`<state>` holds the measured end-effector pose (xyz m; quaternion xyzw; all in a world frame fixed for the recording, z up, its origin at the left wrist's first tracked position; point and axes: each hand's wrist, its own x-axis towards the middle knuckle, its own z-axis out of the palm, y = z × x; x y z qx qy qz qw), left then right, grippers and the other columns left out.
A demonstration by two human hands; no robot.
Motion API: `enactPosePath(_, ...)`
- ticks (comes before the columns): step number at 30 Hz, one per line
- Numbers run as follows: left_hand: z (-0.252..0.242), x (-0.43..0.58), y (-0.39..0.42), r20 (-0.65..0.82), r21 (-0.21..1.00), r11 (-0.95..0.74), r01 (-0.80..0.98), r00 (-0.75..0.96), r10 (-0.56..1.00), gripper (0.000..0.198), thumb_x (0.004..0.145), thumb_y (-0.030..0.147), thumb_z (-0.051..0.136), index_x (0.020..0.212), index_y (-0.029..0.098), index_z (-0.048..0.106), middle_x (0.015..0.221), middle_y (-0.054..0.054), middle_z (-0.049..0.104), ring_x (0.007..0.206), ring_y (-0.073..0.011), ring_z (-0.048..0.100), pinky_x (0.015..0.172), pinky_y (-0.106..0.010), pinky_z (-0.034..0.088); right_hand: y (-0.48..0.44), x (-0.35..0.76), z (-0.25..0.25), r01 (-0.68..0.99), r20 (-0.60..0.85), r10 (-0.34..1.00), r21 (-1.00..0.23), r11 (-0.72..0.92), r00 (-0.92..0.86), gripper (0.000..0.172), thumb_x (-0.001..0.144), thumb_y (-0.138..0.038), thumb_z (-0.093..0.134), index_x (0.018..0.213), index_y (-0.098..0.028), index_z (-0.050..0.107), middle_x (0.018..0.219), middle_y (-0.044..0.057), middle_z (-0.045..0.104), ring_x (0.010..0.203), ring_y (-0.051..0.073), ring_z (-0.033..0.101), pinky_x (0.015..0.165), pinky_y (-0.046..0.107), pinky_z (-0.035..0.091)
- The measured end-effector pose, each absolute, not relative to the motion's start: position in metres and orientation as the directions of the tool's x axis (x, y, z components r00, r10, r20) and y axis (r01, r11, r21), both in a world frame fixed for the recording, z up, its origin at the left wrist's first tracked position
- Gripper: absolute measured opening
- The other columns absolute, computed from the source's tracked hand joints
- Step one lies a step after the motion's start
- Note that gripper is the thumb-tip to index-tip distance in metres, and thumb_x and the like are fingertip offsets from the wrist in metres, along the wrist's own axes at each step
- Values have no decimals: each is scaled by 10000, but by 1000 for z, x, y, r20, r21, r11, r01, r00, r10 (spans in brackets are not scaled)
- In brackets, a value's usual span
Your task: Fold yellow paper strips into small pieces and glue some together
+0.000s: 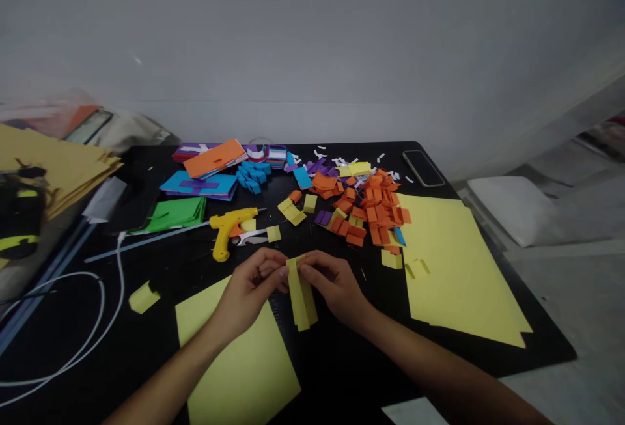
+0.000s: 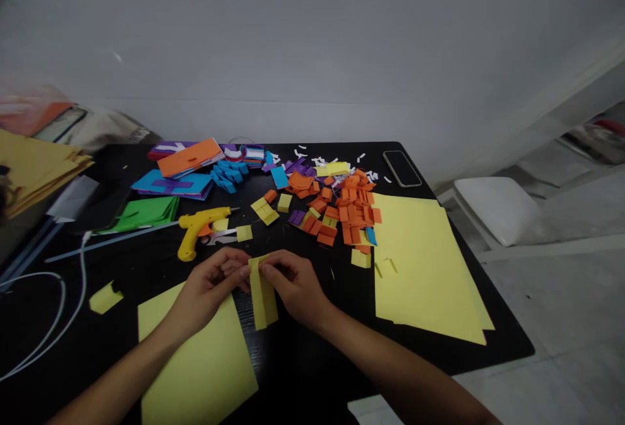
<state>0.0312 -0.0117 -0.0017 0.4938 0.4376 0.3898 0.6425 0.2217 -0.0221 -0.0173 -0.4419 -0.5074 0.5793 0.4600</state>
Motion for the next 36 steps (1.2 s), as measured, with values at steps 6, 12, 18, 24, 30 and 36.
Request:
enactPosePath(6, 0, 31, -13, -179, 973, 214, -89, 302, 936, 315, 880, 406, 771, 1023, 186, 596, 705, 29, 720, 674, -128, 675, 678, -240, 542, -24, 220, -21, -36, -101, 979, -993, -109, -176, 157, 832, -327, 771, 905, -198, 718, 775, 13, 698, 686, 149, 650, 626, 252, 499)
enactPosePath(12, 2, 31, -13, -185, 975, 215, -51, 342, 921, 266, 908, 411, 737, 967, 185, 609, 677, 33, 690, 667, -126, 654, 662, -232, 516, -20, 224, -18, -37, 112, 973, -994, 107, -202, 215, 818, -177, 757, 1025, -229, 740, 1187, 71, 719, 1010, 196, 711, 784, 271, 557)
enactPosePath(18, 3, 30, -12, -174, 983, 185, 4, 349, 921, 253, 922, 418, 715, 961, 179, 639, 686, 20, 691, 672, -134, 656, 655, -238, 515, -15, 228, -19, -3, 140, 961, -990, 143, -237, 96, 835, -182, 778, 913, -234, 802, 969, 49, 775, 916, 189, 732, 808, 292, 556)
enactPosePath(24, 4, 30, -12, -178, 982, 187, 10, 345, 922, 264, 906, 429, 726, 969, 182, 658, 737, 7, 699, 707, -148, 669, 676, -255, 539, -14, 227, -20, -2, 103, 969, -994, 106, -225, 66, 833, -183, 778, 874, -228, 804, 934, 41, 780, 892, 187, 732, 809, 292, 557)
enactPosePath(30, 6, 29, -12, -167, 985, 167, 31, 349, 922, 264, 906, 433, 718, 967, 179, 677, 738, -8, 702, 711, -164, 672, 677, -269, 545, -16, 227, -19, 28, 71, 971, -996, 79, -227, 52, 850, -224, 769, 897, -225, 793, 939, 48, 765, 873, 194, 725, 783, 303, 556)
enactPosePath(36, 6, 29, -12, -164, 986, 155, 55, 342, 925, 250, 906, 420, 714, 952, 179, 670, 706, 1, 689, 686, -159, 664, 658, -258, 529, -18, 227, -17, 62, 79, 968, -993, 96, -238, 74, 847, -207, 750, 913, -219, 781, 940, 55, 761, 853, 195, 723, 760, 303, 562)
